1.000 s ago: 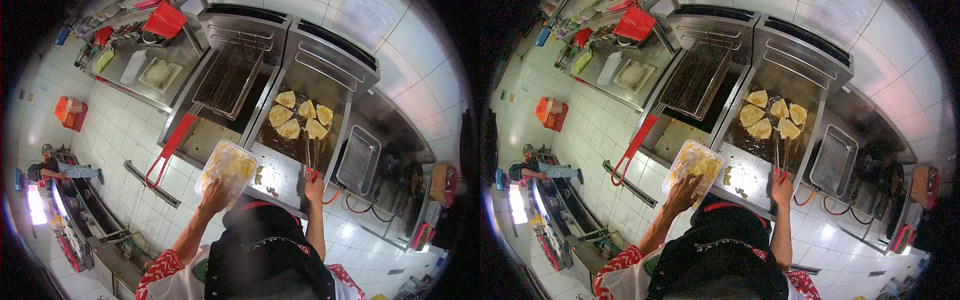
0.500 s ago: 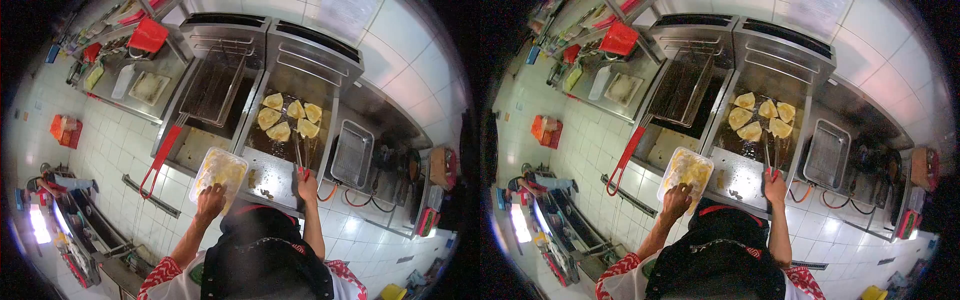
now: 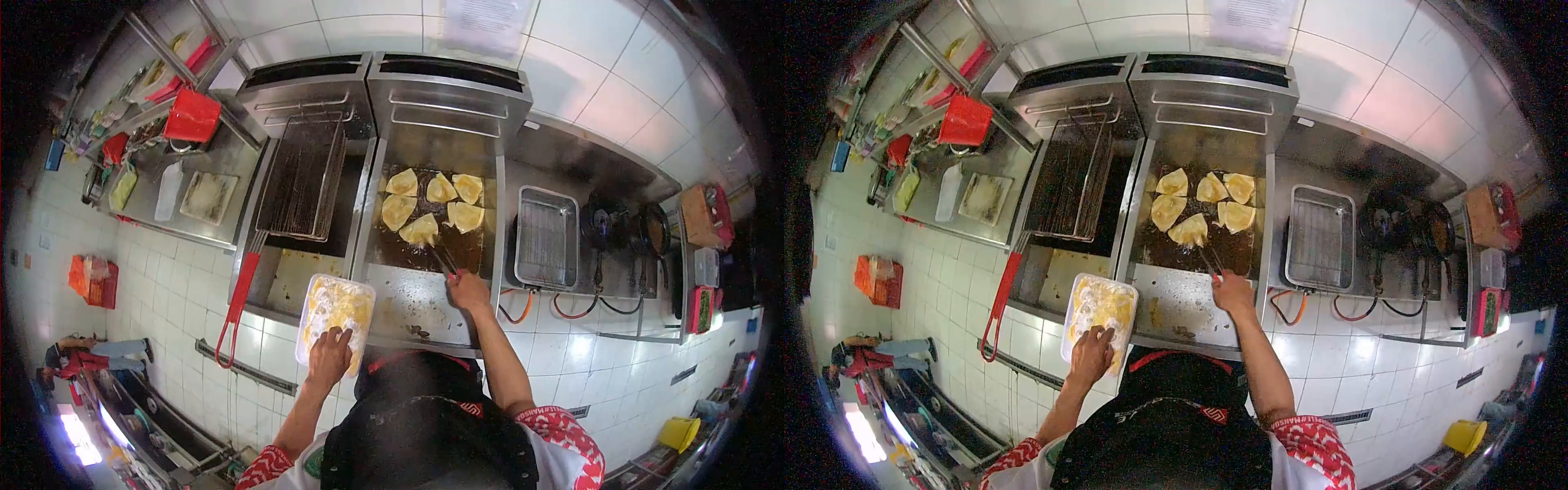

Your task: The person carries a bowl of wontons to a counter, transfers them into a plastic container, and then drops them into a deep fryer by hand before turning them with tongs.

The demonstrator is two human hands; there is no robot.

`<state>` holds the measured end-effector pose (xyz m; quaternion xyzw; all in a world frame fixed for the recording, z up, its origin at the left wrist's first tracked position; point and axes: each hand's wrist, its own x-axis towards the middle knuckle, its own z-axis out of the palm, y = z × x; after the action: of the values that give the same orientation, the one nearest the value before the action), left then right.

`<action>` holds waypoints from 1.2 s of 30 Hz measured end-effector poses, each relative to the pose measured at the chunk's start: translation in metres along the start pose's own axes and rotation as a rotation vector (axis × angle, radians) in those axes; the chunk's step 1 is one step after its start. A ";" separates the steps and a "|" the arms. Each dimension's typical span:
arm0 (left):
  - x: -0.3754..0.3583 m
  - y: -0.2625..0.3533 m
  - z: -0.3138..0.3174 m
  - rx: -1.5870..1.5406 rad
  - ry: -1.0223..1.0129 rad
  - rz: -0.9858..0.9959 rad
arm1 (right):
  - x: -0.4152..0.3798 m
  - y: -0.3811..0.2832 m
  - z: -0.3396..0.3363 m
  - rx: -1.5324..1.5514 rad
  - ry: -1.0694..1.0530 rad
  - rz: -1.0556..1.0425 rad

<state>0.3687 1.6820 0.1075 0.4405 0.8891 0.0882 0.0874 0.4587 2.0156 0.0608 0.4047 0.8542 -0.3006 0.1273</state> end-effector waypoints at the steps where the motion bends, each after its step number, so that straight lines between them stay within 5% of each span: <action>1: -0.001 -0.001 0.000 -0.016 -0.027 -0.004 | 0.018 0.006 0.015 -0.112 -0.010 -0.034; 17: 0.006 -0.002 -0.010 -0.087 0.104 0.014 | 0.002 0.010 -0.012 0.110 0.043 0.064; 32: 0.023 -0.014 -0.084 -0.179 -0.144 0.041 | -0.045 0.040 -0.005 0.333 0.268 -0.021; 36: 0.030 -0.010 -0.115 -0.152 -0.382 -0.038 | -0.048 0.043 -0.001 0.444 0.235 -0.054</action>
<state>0.3159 1.6905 0.2143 0.4244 0.8554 0.0685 0.2890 0.5229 2.0081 0.0663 0.4317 0.7868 -0.4351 -0.0728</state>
